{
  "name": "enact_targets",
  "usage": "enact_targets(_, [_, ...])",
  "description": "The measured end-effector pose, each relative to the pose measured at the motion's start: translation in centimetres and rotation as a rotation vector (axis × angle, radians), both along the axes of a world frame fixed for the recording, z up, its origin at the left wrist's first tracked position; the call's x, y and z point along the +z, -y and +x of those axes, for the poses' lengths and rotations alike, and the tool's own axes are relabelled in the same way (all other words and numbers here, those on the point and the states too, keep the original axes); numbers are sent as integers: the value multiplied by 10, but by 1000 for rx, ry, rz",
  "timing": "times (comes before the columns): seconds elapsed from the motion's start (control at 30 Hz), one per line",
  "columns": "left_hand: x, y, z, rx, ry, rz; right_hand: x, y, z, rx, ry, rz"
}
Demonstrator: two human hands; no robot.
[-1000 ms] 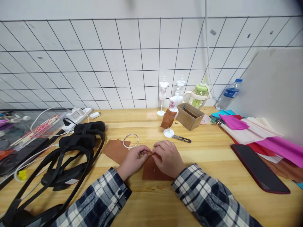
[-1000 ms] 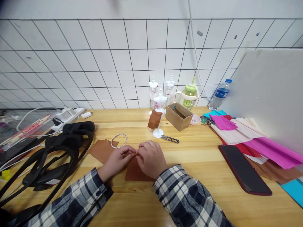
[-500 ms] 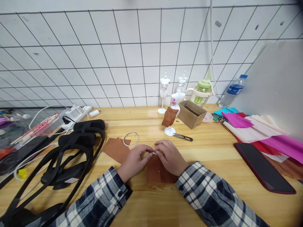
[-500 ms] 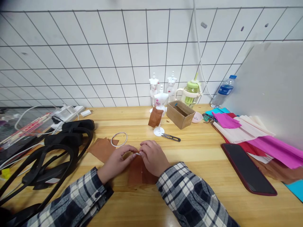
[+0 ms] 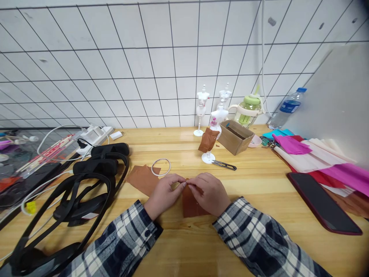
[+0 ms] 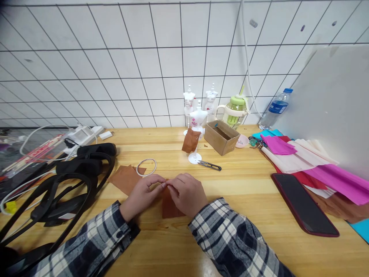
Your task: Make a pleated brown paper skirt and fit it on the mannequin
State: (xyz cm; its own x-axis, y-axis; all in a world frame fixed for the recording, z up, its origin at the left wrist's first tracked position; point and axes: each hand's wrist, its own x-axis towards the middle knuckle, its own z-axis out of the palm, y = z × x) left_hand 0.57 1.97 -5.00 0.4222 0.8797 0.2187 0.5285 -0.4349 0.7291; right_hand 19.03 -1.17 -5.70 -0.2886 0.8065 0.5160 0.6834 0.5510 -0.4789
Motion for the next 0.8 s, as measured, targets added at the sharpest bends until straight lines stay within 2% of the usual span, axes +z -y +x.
enact_targets(0.23, [-4, 2, 0, -73, -94, 83, -4, 0, -1, -130, 86, -126])
enact_targets(0.47, [-1, 8, 3, -53, -170, 201, 4, 3, -8, -259, 86, -106])
enact_targets(0.67, [-2, 7, 6, -7, -119, 123, 5, 1, -9, -263, -136, -237])
enact_targets(0.8, [1, 8, 9, 22, -12, -23, 4, 0, -9, -265, -189, -265])
